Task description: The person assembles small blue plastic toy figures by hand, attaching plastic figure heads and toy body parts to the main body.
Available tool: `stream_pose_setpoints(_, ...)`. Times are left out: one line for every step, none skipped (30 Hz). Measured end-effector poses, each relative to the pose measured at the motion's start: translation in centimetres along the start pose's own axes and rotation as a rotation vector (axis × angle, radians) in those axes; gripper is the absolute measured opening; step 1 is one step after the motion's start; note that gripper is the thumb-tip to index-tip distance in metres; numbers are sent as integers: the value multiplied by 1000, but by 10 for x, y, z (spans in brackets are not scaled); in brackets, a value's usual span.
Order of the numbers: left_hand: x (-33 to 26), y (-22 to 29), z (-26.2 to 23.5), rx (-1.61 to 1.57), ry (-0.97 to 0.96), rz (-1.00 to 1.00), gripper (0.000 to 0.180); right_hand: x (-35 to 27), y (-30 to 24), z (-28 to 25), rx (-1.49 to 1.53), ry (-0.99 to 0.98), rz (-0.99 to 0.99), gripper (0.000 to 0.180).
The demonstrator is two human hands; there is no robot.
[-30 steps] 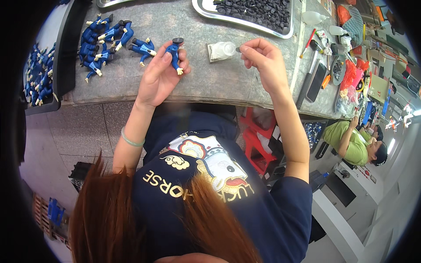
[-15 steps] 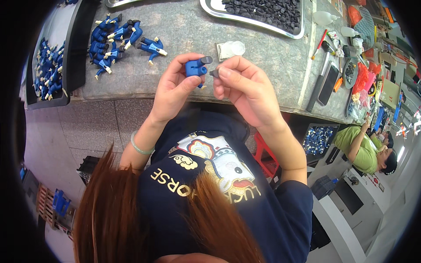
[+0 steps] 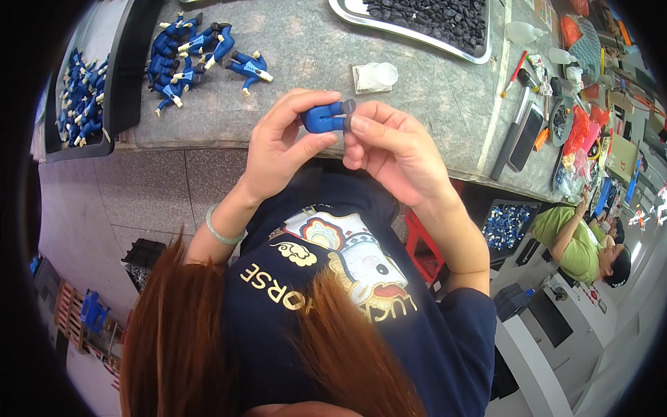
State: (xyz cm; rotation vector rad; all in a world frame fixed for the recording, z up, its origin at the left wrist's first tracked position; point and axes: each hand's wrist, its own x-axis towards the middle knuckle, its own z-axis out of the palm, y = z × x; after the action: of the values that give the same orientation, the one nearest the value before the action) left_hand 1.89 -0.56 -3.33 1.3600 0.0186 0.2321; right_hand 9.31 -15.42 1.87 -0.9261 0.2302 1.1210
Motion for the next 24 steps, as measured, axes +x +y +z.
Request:
stream_pose_setpoints(0,1,1,35,-6,33,32,-2,0,0,41,-31,34,9)
stream_pose_setpoints(-1,3,2,71,-13,67,32,-4,0,0,41,-31,37,9)
stream_pose_setpoints(-1,4,2,72,-11,65,32,-6,0,1,-16,-22,0,10)
stream_pose_setpoints(-2,7,1,99,-52,58,34,-6,1,2,-71,-13,-39,11)
stream_pose_setpoints(-2,9,0,127,-93,51,35,-7,1,0,-67,-15,-37,11)
stream_pose_setpoints(-2,12,1,130,-94,48,35,-7,1,-3,22,-30,25,11)
stream_pose_setpoints(-1,16,2,190,-86,91,34,-7,2,-4,110,-49,88,12)
stream_pose_setpoints(0,18,3,251,-79,135,34,-7,4,-4,112,-54,90,12)
stream_pose_setpoints(0,18,2,245,-78,146,33,-8,5,-2,54,-37,46,13)
stream_pose_setpoints(0,18,3,243,-76,146,33,-10,5,-3,-7,-14,4,13)
stream_pose_setpoints(0,18,3,261,-81,146,32,-10,5,-4,-9,-12,5,13)
stream_pose_setpoints(-1,18,4,279,-87,145,32,-9,5,-4,-1,-18,25,13)
stream_pose_setpoints(-2,18,3,278,-88,146,32,-7,6,-4,10,-24,43,13)
stream_pose_setpoints(-3,17,3,280,-82,130,31,-7,7,-4,10,-23,41,13)
stream_pose_setpoints(-4,17,3,281,-75,113,31,-7,9,-5,43,-21,63,14)
stream_pose_setpoints(-5,18,3,280,-80,115,31,-7,11,-6,79,-18,81,14)
stream_pose_setpoints(-6,19,3,277,-73,94,31,-7,13,-7,81,-16,77,14)
stream_pose_setpoints(-7,20,3,273,-67,74,31,-6,16,-8,102,-24,74,14)
stream_pose_setpoints(-8,20,3,272,-69,75,31,-6,17,-8,121,-33,73,14)
stream_pose_setpoints(-8,20,4,265,-67,59,32,-7,18,-7,122,-32,70,14)
stream_pose_setpoints(-8,21,4,259,-65,43,32,-7,18,-5,145,-34,82,14)
stream_pose_setpoints(-9,21,4,259,-68,44,32,-7,19,-4,168,-37,94,14)
stream_pose_setpoints(-10,21,4,245,-68,35,32,-8,19,-4,169,-37,92,14)
stream_pose_setpoints(-10,21,4,232,-67,27,32,-8,18,-3,177,-45,92,14)
